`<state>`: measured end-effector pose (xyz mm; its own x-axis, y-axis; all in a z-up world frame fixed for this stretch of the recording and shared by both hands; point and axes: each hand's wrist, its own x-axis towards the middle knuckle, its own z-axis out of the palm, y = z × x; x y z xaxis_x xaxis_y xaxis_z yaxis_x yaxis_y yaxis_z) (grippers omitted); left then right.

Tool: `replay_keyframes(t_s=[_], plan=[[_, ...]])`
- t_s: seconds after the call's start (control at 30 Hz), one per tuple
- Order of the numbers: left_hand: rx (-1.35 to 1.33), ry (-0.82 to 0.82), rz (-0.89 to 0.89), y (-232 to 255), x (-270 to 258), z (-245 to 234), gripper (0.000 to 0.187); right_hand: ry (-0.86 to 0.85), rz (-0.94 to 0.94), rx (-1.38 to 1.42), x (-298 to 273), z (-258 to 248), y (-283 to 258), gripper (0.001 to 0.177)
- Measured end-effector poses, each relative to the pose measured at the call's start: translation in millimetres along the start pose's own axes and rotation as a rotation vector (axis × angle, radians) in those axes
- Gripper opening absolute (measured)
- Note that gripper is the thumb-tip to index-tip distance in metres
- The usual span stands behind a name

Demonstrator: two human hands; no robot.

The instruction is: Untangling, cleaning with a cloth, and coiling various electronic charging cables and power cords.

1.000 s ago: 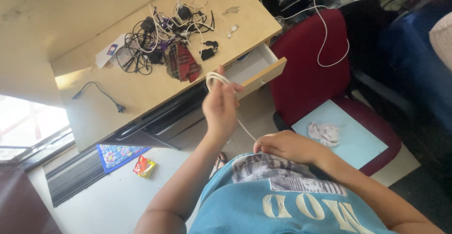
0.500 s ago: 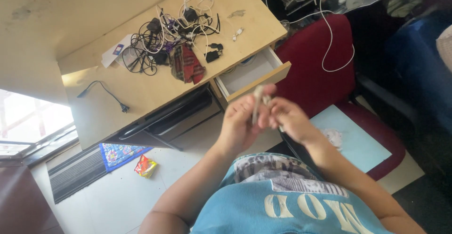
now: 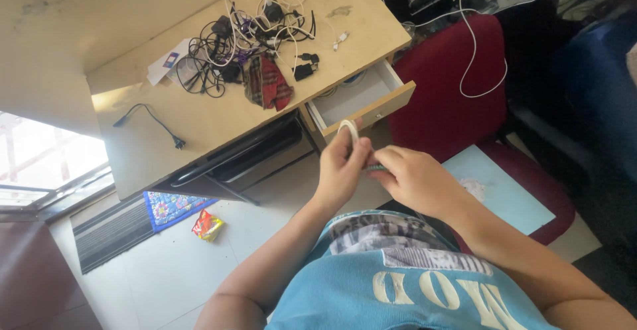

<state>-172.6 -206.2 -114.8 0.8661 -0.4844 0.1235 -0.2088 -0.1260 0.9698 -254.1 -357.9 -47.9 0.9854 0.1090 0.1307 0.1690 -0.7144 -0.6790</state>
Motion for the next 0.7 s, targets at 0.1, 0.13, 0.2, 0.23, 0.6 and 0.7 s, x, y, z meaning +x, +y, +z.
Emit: replay_keyframes(t_s=[0.1,0.13,0.2,0.23,0.6,0.7], plan=[[-0.567,0.086,-0.145,-20,8,-5,0.038,0.097,0.016,0.23,-1,14,14,0.025],[-0.876,0.155,-0.188,-28,12,-9,0.035,0.154,0.026,0.369,-2,21,20,0.025],[-1.226,0.037,-0.215,-33,17,-22,0.03,0.142,0.208,0.448,-2,41,40,0.027],[-1.575,-0.095,-0.237,-36,20,-28,0.025,0.128,0.392,0.524,-2,51,50,0.028],[-0.486,0.005,-0.173,-21,4,8,0.036,0.067,-0.219,0.136,-15,8,11,0.027],[-0.302,-0.085,-0.094,-32,-11,20,0.031,0.118,-0.286,0.159,-14,6,20,0.02]])
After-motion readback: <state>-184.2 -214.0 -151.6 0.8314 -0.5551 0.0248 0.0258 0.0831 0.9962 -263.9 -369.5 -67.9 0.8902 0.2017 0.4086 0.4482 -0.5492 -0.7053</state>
